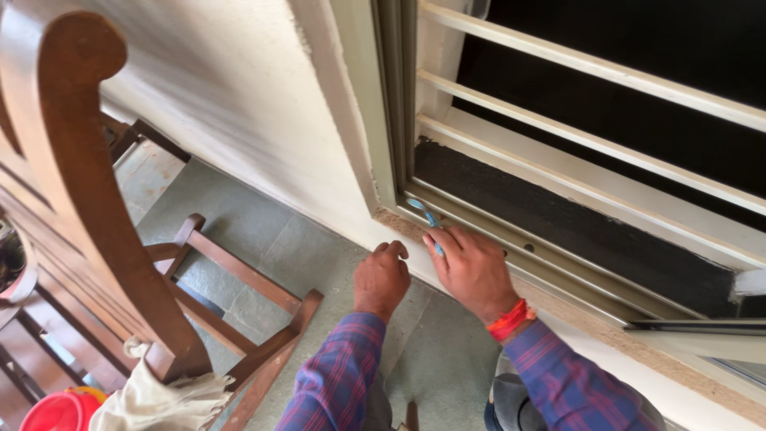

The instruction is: The person uses a toothbrush to scrub the lower track of a sliding window frame. They repeatedly brush along the track and occasionally use their finger to remove debris.

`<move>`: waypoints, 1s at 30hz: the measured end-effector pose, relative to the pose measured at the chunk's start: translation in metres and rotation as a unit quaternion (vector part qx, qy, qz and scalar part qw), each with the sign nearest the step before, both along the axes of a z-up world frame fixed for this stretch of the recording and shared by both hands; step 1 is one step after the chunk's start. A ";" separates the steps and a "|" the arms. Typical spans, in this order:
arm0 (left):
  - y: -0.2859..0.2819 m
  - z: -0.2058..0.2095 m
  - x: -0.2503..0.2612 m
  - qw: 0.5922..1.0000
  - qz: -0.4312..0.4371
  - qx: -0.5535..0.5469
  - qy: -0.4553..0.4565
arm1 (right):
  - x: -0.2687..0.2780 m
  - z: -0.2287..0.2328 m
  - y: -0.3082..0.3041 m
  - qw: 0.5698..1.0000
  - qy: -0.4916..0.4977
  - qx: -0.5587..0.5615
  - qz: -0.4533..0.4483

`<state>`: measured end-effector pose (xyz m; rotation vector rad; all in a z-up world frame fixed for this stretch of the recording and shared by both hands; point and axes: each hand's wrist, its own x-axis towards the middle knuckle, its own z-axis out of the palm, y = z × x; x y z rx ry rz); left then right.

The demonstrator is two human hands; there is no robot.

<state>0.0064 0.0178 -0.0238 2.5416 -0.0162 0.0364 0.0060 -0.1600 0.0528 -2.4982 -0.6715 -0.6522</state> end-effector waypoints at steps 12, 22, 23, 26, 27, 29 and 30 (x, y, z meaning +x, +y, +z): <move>0.001 -0.004 0.005 1.000 -0.009 0.011 0.000 | 0.021 -0.019 -0.009 0.991 0.126 0.017 -0.049; -0.009 0.020 0.005 1.000 -0.012 0.008 0.023 | 0.023 0.012 -0.037 0.954 0.152 0.253 -0.062; -0.009 0.020 0.006 1.000 -0.013 0.011 0.018 | 0.023 0.011 -0.036 0.948 0.174 0.261 -0.060; -0.012 0.018 0.008 1.000 -0.012 0.016 0.012 | 0.022 0.012 -0.036 0.949 0.170 0.262 -0.036; -0.014 0.017 0.009 1.000 -0.014 0.018 0.020 | 0.021 0.013 -0.037 0.953 0.158 0.259 -0.023; -0.015 0.017 0.008 0.999 -0.018 0.024 0.036 | 0.019 0.016 -0.039 0.955 0.161 0.248 -0.020; -0.015 0.016 0.008 0.999 -0.019 0.021 0.032 | 0.018 0.017 -0.040 0.956 0.162 0.242 -0.019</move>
